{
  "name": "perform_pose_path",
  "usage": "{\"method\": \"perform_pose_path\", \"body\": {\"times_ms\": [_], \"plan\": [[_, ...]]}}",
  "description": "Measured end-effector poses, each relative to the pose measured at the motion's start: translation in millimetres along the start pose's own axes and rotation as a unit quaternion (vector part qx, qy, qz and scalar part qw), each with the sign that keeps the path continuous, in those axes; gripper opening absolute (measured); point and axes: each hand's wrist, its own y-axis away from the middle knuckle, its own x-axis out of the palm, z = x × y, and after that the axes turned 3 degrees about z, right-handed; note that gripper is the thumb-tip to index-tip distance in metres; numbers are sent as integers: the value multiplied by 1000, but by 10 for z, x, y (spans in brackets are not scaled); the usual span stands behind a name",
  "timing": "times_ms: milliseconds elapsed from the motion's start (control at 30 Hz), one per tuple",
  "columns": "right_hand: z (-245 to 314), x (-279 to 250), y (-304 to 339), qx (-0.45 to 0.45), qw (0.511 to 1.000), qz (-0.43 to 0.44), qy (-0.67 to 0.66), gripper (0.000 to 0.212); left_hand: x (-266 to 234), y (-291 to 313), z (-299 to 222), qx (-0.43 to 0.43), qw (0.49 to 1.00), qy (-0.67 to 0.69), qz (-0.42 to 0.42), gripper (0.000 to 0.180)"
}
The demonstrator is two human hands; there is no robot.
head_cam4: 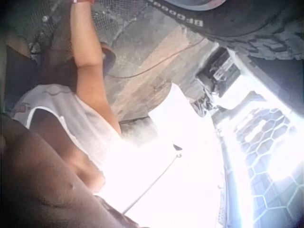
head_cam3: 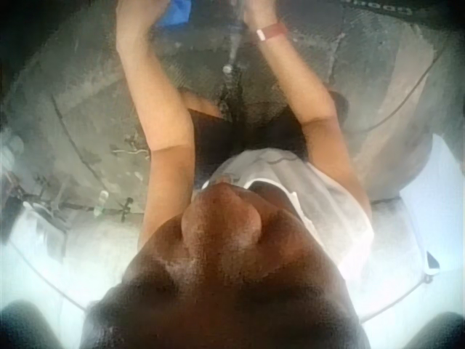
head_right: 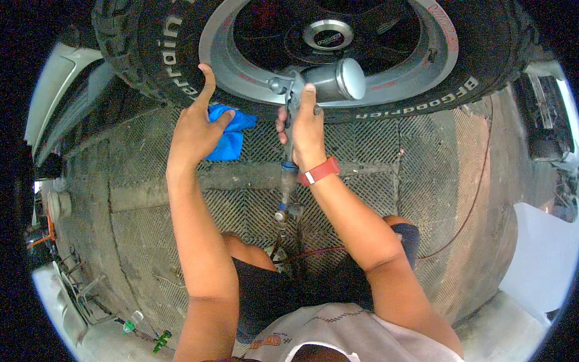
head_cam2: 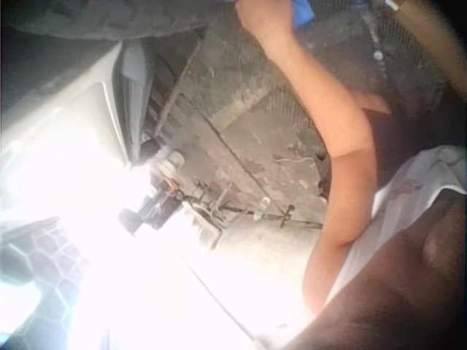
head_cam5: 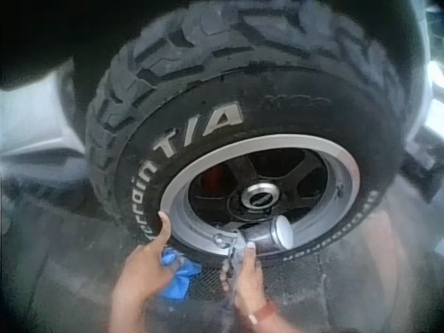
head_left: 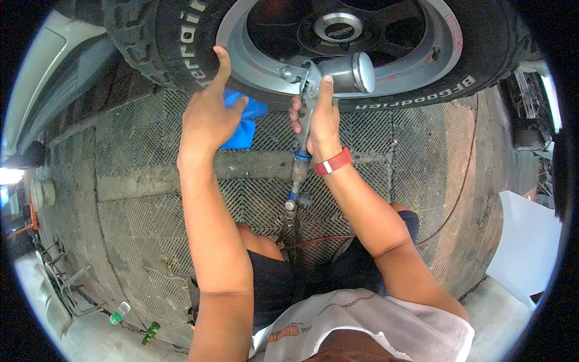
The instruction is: The person uses a pneumatic polishing tool to clean the rim of a car wheel while holding a blue cloth in the other hand. The person moves the tool around the rim surface, wiping and polishing the metal area.
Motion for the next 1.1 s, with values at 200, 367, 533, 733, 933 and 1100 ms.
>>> {"method": "perform_pose_path", "body": {"times_ms": [200,367,533,733,933,1100], "plan": [[112,-198,107,-7,999,-39,-28,69,145,-6,-115,81,992,-91,-47,107],[482,-312,523,-10,999,14,-29,67,411,-148,-432,60,987,-144,-25,111],[387,-603,827,13,998,7,-55,67,688,-490,-464,12,972,-208,-109,118],[470,-857,1030,13,998,13,-60,70,792,-726,-473,-65,953,-292,-44,126],[664,-1097,1152,-13,996,2,-83,72,1305,-934,-394,-73,915,-397,8,121],[786,-1282,1260,-21,995,-15,-98,68,1974,-1083,-571,-55,909,-392,133,121]]}}
